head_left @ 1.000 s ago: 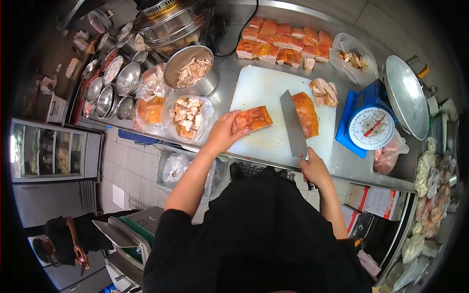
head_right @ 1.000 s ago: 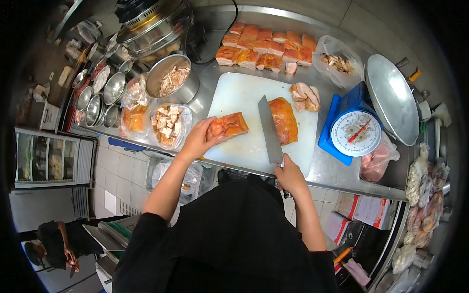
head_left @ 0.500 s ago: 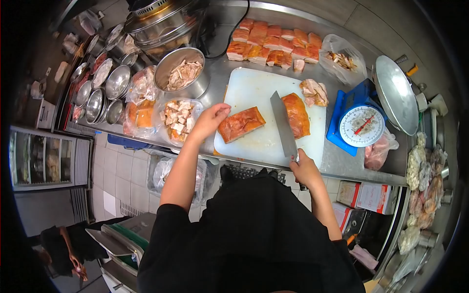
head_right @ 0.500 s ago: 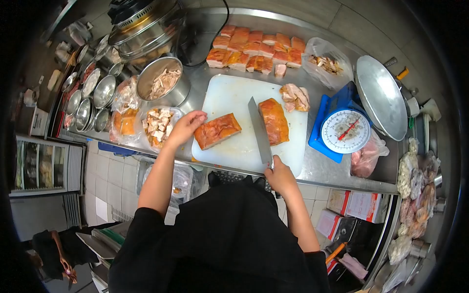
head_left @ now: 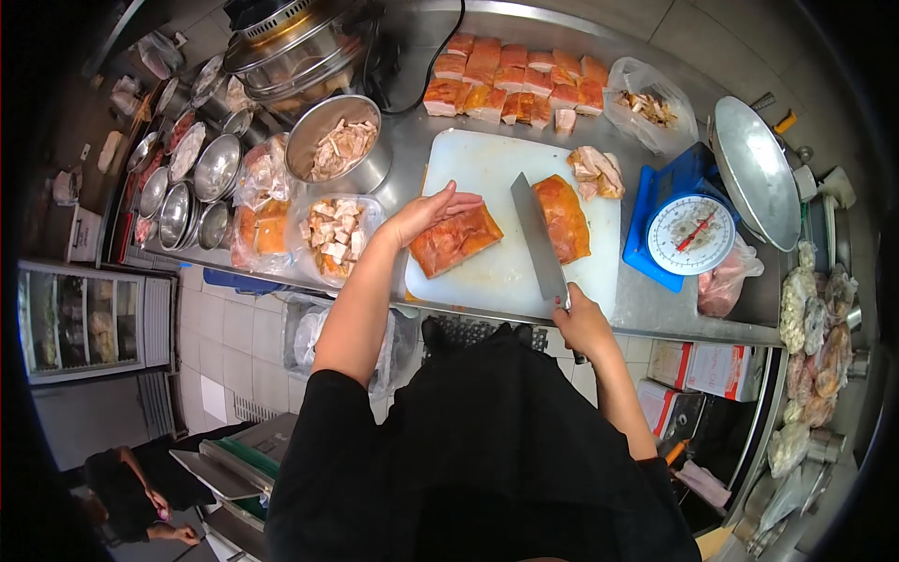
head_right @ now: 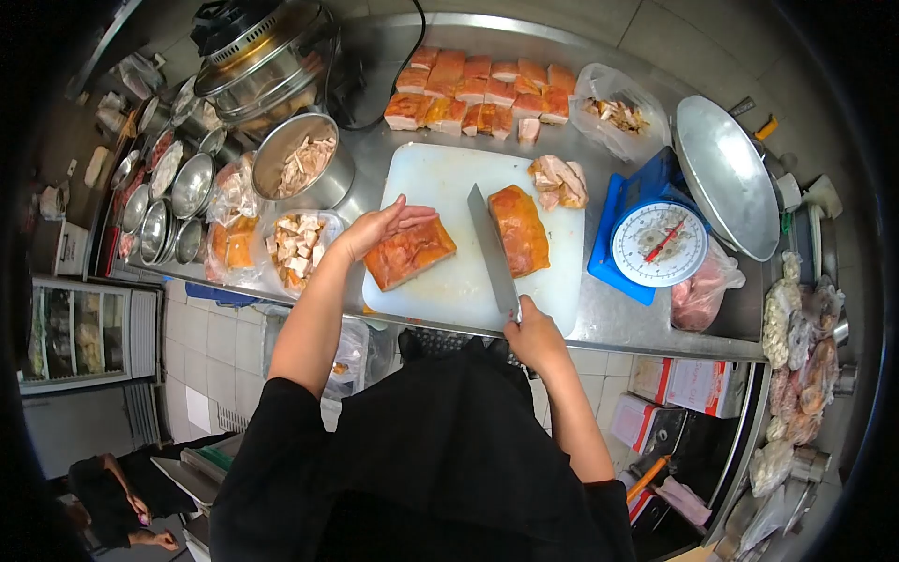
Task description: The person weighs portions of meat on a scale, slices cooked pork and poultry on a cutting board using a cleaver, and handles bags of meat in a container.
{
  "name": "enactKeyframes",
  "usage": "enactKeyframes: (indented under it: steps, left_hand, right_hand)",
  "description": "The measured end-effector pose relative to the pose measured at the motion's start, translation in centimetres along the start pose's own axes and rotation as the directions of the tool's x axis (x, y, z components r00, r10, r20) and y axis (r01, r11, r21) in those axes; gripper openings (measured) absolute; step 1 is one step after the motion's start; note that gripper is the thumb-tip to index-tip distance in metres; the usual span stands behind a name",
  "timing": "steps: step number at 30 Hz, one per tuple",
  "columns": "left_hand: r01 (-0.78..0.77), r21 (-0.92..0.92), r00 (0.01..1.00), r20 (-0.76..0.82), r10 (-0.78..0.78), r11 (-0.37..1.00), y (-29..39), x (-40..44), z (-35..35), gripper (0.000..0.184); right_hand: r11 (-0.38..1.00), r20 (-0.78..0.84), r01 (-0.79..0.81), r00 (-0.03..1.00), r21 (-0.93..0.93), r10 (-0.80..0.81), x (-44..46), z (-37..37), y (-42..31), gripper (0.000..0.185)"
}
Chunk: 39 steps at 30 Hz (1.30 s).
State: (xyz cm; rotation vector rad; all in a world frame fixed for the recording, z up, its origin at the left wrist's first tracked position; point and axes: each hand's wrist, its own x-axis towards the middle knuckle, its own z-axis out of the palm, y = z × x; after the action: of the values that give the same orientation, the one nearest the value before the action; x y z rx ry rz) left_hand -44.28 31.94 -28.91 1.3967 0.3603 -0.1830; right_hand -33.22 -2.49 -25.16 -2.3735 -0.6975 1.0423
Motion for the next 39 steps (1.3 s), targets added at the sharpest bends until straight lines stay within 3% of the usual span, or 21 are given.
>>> enactKeyframes:
  steps: [8, 12, 15, 18, 21, 23, 24, 26, 27, 29, 33, 35, 39]
  left_hand:
    - [-0.026, -0.009, 1.000, 0.007, 0.026, 1.000, 0.0, -0.6, -0.1, 0.076]
    - [-0.037, -0.008, 0.999, 0.033, 0.037, 0.999, -0.5, -0.4, -0.3, 0.078]
    - [0.037, -0.010, 0.997, -0.060, -0.038, 0.999, -0.7, -0.4, -0.3, 0.079]
    - [-0.051, -0.026, 0.999, -0.016, 0.051, 0.998, -1.2, -0.2, -0.7, 0.079]
    - [-0.127, -0.190, 0.989, -0.095, 0.110, 0.974, -2.4, 0.4, -1.1, 0.078]
    - [-0.203, -0.092, 0.895, -0.420, 0.147, 0.975, -2.7, -0.5, -1.4, 0.057]
    - [-0.204, -0.093, 0.896, -0.418, 0.148, 0.974, -3.2, -1.2, -1.5, 0.057]
    - [-0.211, 0.148, 0.793, -0.552, 0.258, 0.966, -4.4, -2.9, -0.9, 0.024]
    - [-0.210, 0.147, 0.795, -0.550, 0.256, 0.967, -4.6, -3.9, 0.2, 0.024]
    - [-0.194, 0.424, 0.778, -0.483, 0.403, 0.884, -4.8, -5.6, 2.0, 0.015]
    - [-0.215, 0.489, 0.731, -0.494, 0.471, 0.846, -4.7, -5.6, 2.5, 0.016]
    - [-0.234, 0.642, 0.715, -0.395, 0.577, 0.730, -4.4, -5.5, 2.3, 0.017]
    - [-0.219, 0.670, 0.721, -0.378, 0.580, 0.709, -4.5, -5.6, 2.2, 0.018]
  right_hand:
    - [0.997, 0.018, -0.041, 0.999, 0.061, 0.040, -2.2, -0.5, -1.6, 0.029]
    - [0.997, -0.012, 0.075, 0.997, -0.013, -0.075, -5.6, -0.9, -3.6, 0.029]
    - [0.983, 0.015, 0.161, 0.987, -0.091, -0.160, -7.3, -0.6, -4.8, 0.028]
    - [0.960, 0.033, 0.233, 0.972, -0.158, -0.230, -8.2, -0.1, -6.3, 0.027]
    - [0.949, 0.054, 0.221, 0.975, -0.223, -0.214, -8.4, 0.5, -6.9, 0.027]
    - [0.929, 0.029, 0.264, 0.964, -0.257, -0.266, -8.6, 0.9, -7.1, 0.026]
    - [0.930, 0.027, 0.262, 0.964, -0.259, -0.264, -8.6, 1.0, -7.3, 0.026]
    - [0.933, 0.023, 0.251, 0.967, -0.257, -0.254, -8.8, 1.1, -7.6, 0.027]
    - [0.934, 0.022, 0.248, 0.968, -0.256, -0.251, -8.8, 1.1, -7.8, 0.027]
    - [0.939, 0.022, 0.237, 0.971, -0.249, -0.239, -8.9, 1.3, -8.0, 0.027]
    - [0.934, 0.024, 0.236, 0.971, -0.266, -0.239, -8.9, 1.7, -8.1, 0.027]
    - [0.923, 0.011, 0.273, 0.960, -0.270, -0.281, -8.9, 2.0, -8.0, 0.027]
    - [0.934, 0.027, 0.242, 0.970, -0.262, -0.244, -9.0, 2.3, -8.4, 0.028]
